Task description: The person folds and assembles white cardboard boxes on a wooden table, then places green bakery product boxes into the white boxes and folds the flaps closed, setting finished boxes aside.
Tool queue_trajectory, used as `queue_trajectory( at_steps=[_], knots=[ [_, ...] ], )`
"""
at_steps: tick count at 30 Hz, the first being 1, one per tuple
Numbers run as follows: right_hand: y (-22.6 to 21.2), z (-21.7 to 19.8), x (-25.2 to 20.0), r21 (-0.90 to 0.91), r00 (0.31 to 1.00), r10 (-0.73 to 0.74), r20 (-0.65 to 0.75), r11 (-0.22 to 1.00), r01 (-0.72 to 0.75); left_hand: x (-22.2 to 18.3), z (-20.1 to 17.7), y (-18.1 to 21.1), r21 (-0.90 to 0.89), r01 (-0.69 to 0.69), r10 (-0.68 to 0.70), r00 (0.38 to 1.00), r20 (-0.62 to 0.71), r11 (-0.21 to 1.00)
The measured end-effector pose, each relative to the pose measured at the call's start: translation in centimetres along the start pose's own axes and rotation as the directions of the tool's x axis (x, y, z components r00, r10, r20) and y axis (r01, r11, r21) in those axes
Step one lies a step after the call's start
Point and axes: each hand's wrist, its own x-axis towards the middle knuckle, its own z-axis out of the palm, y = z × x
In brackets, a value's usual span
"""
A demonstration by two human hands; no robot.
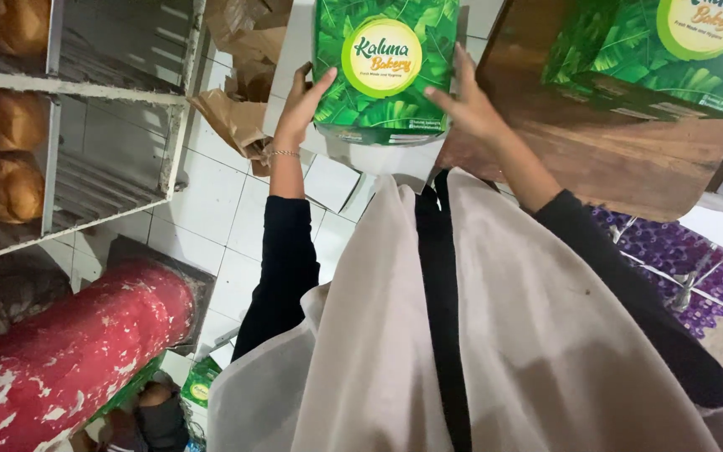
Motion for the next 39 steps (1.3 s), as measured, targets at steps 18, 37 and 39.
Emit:
queue_trajectory(
  at_steps=[18,37,39],
  knots=[
    [1.8,0.7,6.4,-0.174,0.873,-0.387,-0.297,0.921,0.349,4.6,3.7,-3.2,0.339,-0.112,0.176,0.970,-0.165,0.934],
    [1.7,2.2,4.9,-0.166,0.839,-0.431,-0.333,0.902,0.398,5.0,5.2,-5.9,0.466,-0.120,0.275,0.919,-0.281,0.877],
    [1.7,2.3,4.8,-0.141,0.822,-0.449,-0.351,0.893,0.427,4.0,5.6,-4.5,0.473,-0.122,0.282,0.917,-0.283,0.873]
  ],
)
